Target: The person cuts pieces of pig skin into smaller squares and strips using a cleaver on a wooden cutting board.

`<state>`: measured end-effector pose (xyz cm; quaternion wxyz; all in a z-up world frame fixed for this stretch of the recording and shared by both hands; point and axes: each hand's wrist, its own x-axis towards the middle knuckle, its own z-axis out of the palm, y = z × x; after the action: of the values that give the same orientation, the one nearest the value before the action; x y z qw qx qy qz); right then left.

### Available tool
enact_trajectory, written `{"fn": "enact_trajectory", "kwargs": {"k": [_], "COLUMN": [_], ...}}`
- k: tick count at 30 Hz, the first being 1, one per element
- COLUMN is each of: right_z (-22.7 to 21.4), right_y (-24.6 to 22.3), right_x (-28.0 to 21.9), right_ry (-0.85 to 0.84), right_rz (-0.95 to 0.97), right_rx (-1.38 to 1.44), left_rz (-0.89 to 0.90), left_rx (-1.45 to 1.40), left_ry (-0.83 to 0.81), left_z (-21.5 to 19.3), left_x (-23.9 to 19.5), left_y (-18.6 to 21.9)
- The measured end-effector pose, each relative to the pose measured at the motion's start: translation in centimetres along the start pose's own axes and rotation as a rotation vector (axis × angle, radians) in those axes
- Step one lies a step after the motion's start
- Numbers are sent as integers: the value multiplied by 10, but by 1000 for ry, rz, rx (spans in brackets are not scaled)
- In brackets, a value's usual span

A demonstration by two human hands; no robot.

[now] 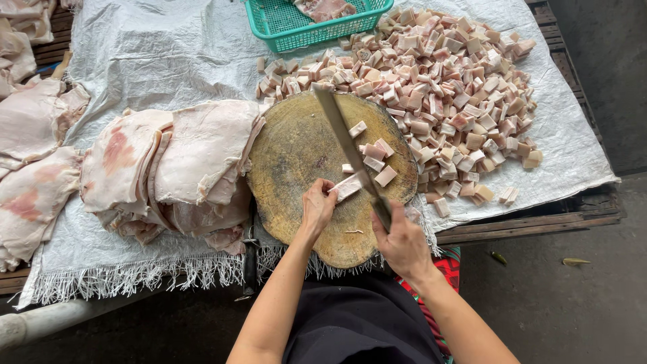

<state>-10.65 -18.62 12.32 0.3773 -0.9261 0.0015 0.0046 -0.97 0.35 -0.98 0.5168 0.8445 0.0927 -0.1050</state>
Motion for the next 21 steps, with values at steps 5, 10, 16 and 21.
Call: {"fn": "enact_trajectory", "kwargs": {"k": [5, 10, 16, 21], "right_z": [35, 13, -23, -6], "right_y": [41, 50, 0, -8], "right_x": [9, 18, 12, 0], "right_ry": [-206, -254, -111, 19], "right_rz": [118, 193, 198, -7], "right_rx": [-231, -57, 47, 124], "left_rz": [95, 66, 32, -6], "left_rx": [77, 4, -30, -82], "left_ry": [57, 19, 8, 12], "left_z": [-4, -6, 3, 1], "left_x": [2, 0, 1, 0], "left_y": [-5, -2, 9, 12]}}
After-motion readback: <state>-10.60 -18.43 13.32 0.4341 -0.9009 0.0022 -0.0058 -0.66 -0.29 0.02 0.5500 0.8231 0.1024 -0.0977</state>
